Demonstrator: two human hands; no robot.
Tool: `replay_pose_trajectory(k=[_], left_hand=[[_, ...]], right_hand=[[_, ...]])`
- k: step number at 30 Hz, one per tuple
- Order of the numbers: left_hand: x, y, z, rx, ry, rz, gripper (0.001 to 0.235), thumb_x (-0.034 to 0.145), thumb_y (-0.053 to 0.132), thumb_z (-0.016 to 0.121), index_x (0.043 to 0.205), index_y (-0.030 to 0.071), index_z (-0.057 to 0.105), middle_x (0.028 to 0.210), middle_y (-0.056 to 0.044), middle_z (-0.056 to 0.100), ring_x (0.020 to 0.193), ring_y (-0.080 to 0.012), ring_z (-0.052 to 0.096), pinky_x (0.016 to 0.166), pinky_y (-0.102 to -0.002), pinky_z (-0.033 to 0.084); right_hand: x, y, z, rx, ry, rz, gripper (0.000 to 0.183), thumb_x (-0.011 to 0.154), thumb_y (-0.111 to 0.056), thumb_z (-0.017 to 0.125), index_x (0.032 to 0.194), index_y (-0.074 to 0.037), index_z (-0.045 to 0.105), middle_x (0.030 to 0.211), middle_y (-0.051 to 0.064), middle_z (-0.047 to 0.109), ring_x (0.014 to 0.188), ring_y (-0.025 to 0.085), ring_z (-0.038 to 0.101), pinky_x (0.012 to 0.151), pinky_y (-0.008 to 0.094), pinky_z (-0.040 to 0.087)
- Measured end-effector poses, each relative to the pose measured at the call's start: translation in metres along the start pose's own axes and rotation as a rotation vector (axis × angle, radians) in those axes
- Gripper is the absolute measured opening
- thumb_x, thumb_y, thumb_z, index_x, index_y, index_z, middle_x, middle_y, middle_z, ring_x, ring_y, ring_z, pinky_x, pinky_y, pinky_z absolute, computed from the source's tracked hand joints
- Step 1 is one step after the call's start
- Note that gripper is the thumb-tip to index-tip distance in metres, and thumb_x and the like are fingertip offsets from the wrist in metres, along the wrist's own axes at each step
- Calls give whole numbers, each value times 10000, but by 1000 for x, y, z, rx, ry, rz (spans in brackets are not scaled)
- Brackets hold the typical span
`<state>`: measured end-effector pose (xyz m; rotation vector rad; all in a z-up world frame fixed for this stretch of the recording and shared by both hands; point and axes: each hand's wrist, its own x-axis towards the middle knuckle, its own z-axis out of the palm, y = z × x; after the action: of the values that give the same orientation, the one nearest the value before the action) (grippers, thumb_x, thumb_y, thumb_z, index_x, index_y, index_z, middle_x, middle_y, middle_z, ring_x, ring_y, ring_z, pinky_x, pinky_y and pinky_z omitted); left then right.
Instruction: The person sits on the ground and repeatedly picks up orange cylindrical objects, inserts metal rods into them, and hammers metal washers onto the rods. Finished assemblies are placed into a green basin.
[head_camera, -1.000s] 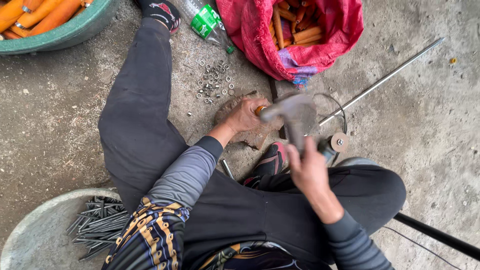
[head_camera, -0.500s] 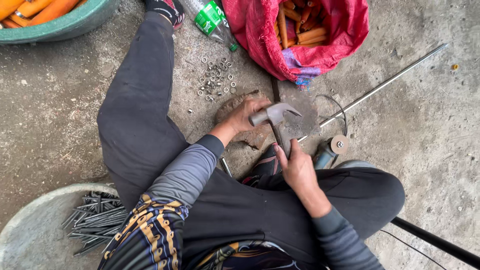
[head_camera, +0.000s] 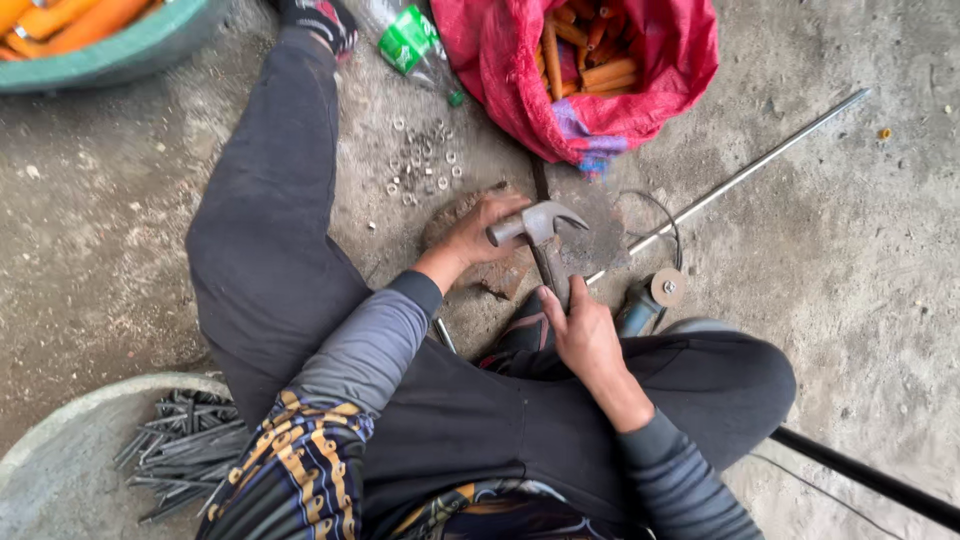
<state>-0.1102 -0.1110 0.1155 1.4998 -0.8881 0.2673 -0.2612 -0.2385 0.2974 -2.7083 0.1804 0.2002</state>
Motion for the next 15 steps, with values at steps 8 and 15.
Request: replay_pose_trajectory(k=[8,15], left_hand=[[21,24,-1,-235,31,-666,521,823,388,845,1080,61,530,925,-138,676,853,-262,688,764,-406,559],[22,29,-3,-147,-62,-418,407,938,430,765,1118,98,615,965,-100,703,910,-267,696,805,-399,542]], right_hand=[[-5,-2,-21,425,63,233,304,1052,-314,554,974,-20,564,566,58,625,464,148,609,446,323,465],[-1,-16,-29,490,55,255,270,1053,-281,551,960,-28,553,555,38,599,430,124,577,412,298,431]])
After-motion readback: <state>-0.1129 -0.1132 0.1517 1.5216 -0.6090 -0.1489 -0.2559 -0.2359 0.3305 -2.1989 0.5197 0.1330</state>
